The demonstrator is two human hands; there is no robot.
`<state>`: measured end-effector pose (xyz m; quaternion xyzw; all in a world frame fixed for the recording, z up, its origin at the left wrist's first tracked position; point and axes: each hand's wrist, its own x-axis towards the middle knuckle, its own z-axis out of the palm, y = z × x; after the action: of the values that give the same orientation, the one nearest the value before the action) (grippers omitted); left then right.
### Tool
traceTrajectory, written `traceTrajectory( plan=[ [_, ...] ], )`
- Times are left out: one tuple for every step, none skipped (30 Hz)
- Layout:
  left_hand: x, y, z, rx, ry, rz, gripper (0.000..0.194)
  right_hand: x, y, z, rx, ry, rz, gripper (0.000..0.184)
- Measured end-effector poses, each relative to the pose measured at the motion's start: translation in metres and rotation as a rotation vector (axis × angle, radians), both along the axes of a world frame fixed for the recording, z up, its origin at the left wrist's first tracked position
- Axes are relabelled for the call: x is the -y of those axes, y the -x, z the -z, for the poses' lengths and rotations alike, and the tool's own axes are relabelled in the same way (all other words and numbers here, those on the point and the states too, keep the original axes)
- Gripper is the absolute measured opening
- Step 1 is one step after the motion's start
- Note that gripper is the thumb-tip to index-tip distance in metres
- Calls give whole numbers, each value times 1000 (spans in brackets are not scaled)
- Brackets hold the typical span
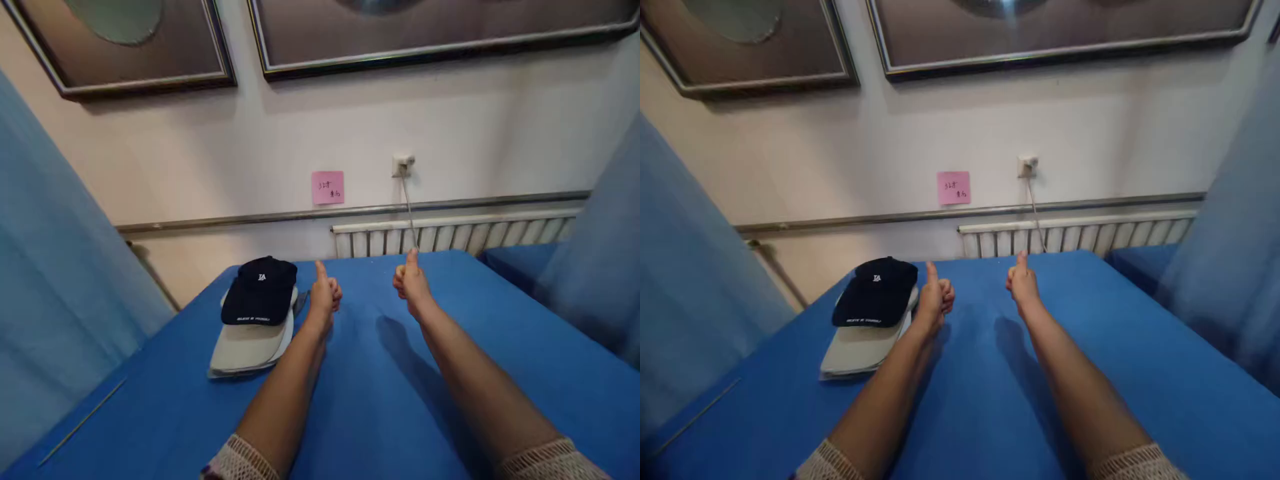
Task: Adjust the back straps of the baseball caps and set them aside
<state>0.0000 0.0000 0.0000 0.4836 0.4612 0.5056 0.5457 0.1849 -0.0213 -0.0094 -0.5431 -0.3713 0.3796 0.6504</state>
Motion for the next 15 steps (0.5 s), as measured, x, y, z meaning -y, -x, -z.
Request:
traceTrajectory(
  plan=[
    [0,-1,1,-2,0,0,70,0,0,2,2,6,-3,66],
    [0,-2,2,-4,0,0,70,-1,-1,3,4,12,-6,66],
    [1,-2,4,-6,0,0,70,-1,-1,5,7,16,-9,65],
    [1,-3,4,-7,1,1,70,-1,-2,6,11,20,-13,65],
    [2,-3,5,-8,1,3,70,-2,-2,8,16,23,-18,65],
    [2,-4,5,-8,2,4,69,-2,-3,9,21,24,-23,65],
    [3,-4,6,-7,5,4,69,-3,-4,10,28,24,-27,65],
    [3,-4,6,-5,7,2,69,-3,-5,12,34,24,-32,65],
    [3,-5,7,-3,10,0,69,-4,-5,13,41,23,-35,65],
    [3,-5,7,-2,13,-2,69,-4,-6,15,47,24,-37,65],
    [2,-5,8,0,14,-2,69,-4,-7,16,50,26,-39,65],
    [2,-5,10,0,15,-1,69,-5,-7,18,52,28,-40,65],
    [1,-5,11,0,16,-1,68,-5,-7,20,55,30,-42,65],
    [0,-4,13,-2,17,-2,68,-6,-7,22,59,32,-46,66],
    [-1,-4,14,-4,19,-4,69,-7,-7,24,70,31,-54,66]
  ],
)
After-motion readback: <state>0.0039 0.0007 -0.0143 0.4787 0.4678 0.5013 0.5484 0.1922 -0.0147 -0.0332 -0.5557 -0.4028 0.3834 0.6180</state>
